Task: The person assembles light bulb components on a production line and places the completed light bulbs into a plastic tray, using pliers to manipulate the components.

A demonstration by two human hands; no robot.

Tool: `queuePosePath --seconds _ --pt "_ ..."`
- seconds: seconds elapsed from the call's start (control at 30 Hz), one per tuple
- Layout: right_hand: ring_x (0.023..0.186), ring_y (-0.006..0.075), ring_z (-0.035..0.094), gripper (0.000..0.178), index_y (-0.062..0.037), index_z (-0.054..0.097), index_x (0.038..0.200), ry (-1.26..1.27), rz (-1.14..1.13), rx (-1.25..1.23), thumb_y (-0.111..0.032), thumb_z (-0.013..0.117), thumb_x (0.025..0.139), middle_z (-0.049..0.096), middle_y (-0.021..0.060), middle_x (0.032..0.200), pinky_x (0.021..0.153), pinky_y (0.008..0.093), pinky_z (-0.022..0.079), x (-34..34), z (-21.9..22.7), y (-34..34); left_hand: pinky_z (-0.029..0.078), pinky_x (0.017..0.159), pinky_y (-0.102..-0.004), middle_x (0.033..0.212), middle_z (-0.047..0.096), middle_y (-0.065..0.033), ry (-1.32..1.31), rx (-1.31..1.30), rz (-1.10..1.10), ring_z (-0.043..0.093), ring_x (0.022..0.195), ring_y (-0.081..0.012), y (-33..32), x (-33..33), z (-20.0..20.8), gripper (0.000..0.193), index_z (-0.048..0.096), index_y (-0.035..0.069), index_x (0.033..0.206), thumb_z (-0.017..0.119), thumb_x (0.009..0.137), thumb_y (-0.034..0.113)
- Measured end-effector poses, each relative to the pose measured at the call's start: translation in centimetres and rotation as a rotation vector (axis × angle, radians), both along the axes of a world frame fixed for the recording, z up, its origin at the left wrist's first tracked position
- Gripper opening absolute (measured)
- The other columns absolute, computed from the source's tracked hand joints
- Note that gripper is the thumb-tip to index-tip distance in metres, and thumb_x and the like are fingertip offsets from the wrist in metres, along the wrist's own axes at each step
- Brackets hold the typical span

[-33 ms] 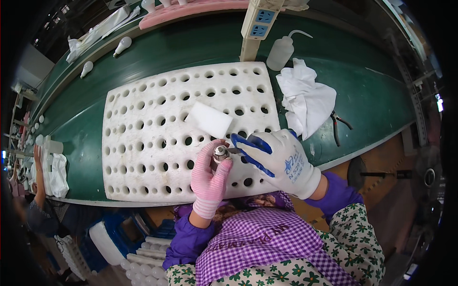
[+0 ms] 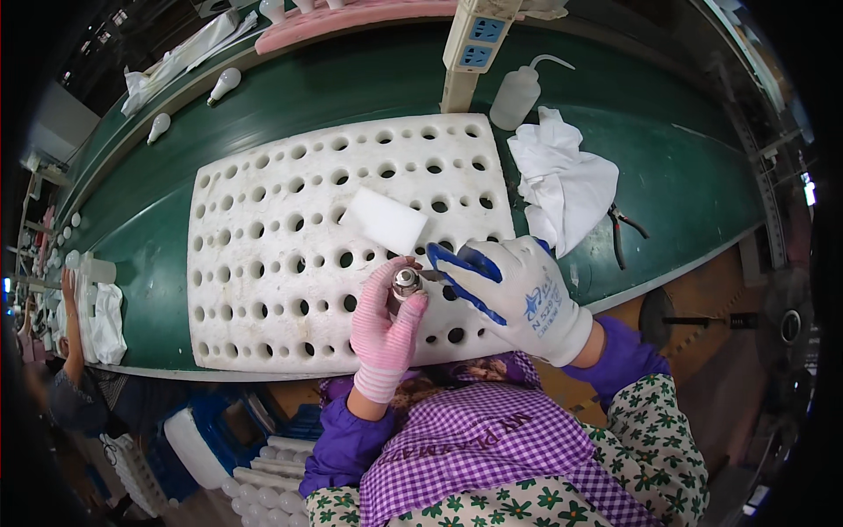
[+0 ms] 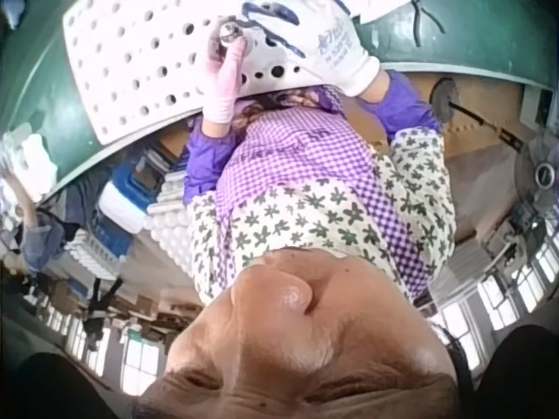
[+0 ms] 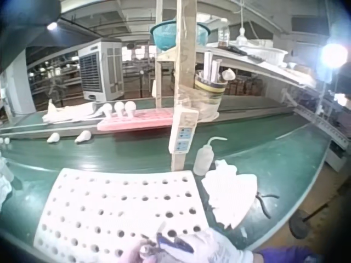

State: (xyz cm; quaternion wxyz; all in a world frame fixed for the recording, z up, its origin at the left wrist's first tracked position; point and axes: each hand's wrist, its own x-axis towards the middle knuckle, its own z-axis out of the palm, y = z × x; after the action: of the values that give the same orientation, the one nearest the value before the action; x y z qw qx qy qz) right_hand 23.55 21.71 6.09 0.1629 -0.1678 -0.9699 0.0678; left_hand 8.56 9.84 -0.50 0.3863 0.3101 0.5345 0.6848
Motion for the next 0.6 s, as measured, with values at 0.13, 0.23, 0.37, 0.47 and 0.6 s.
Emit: queuePosePath --seconds 0.13,0.23,0.37,0.47,0.6 --pt "0.082 0.0188 0.054 0.057 -0.0157 0.057 0.132 -0.023 0.005 0.073 -0.022 0.062 0.076 0.055 0.0033 0.096 0.073 0.0345 0.042 0.2 0.7 0.3 0.047 0.086 -0.0247 0.117 0.06 -0.0088 0.11 -0.041 -0.014 0.058 0.101 -0.013 0.1 0.0 -0.3 0.043 0.051 -0.002 0.127 0.066 0.086 0.002" --pt "0.081 0.0183 0.055 0.057 -0.0157 0.057 0.133 -0.057 -0.004 0.108 -0.02 0.063 0.076 0.056 0.0031 0.096 0.072 0.0343 0.041 0.5 1.7 -0.1 0.047 0.086 -0.0248 0.116 0.06 -0.0094 0.135 -0.052 -0.012 0.058 0.1 -0.0136 0.2 0.3 -0.4 0.043 0.052 -0.002 0.126 0.067 0.086 0.002" --pt "0.08 0.018 0.055 0.058 -0.0166 0.056 0.134 -0.106 -0.01 0.108 -0.017 0.063 0.076 0.057 0.0028 0.095 0.074 0.0347 0.041 0.7 1.8 0.1 0.047 0.084 -0.0246 0.112 0.061 -0.0091 0.19 -0.069 -0.004 0.058 0.099 -0.0135 0.3 0.2 -0.5 0.043 0.055 -0.001 0.125 0.068 0.084 0.003" --pt "0.081 0.0182 0.055 0.059 -0.0174 0.056 0.134 -0.121 -0.012 0.119 -0.016 0.063 0.076 0.057 0.0028 0.096 0.074 0.0352 0.041 0.9 2.0 0.2 0.047 0.084 -0.0252 0.111 0.061 -0.0094 0.207 -0.087 -0.012 0.058 0.098 -0.0142 0.6 0.3 -0.3 0.043 0.056 -0.001 0.124 0.07 0.083 0.004" --pt "0.08 0.0183 0.055 0.061 -0.0183 0.056 0.134 -0.13 -0.024 0.148 -0.018 0.064 0.074 0.057 0.0025 0.097 0.075 0.0356 0.041 1.1 1.8 0.4 0.047 0.086 -0.0275 0.11 0.061 -0.0105 0.223 -0.049 0.0 0.059 0.098 -0.0173 0.8 0.6 -0.3 0.042 0.058 0.0 0.122 0.07 0.083 0.006"
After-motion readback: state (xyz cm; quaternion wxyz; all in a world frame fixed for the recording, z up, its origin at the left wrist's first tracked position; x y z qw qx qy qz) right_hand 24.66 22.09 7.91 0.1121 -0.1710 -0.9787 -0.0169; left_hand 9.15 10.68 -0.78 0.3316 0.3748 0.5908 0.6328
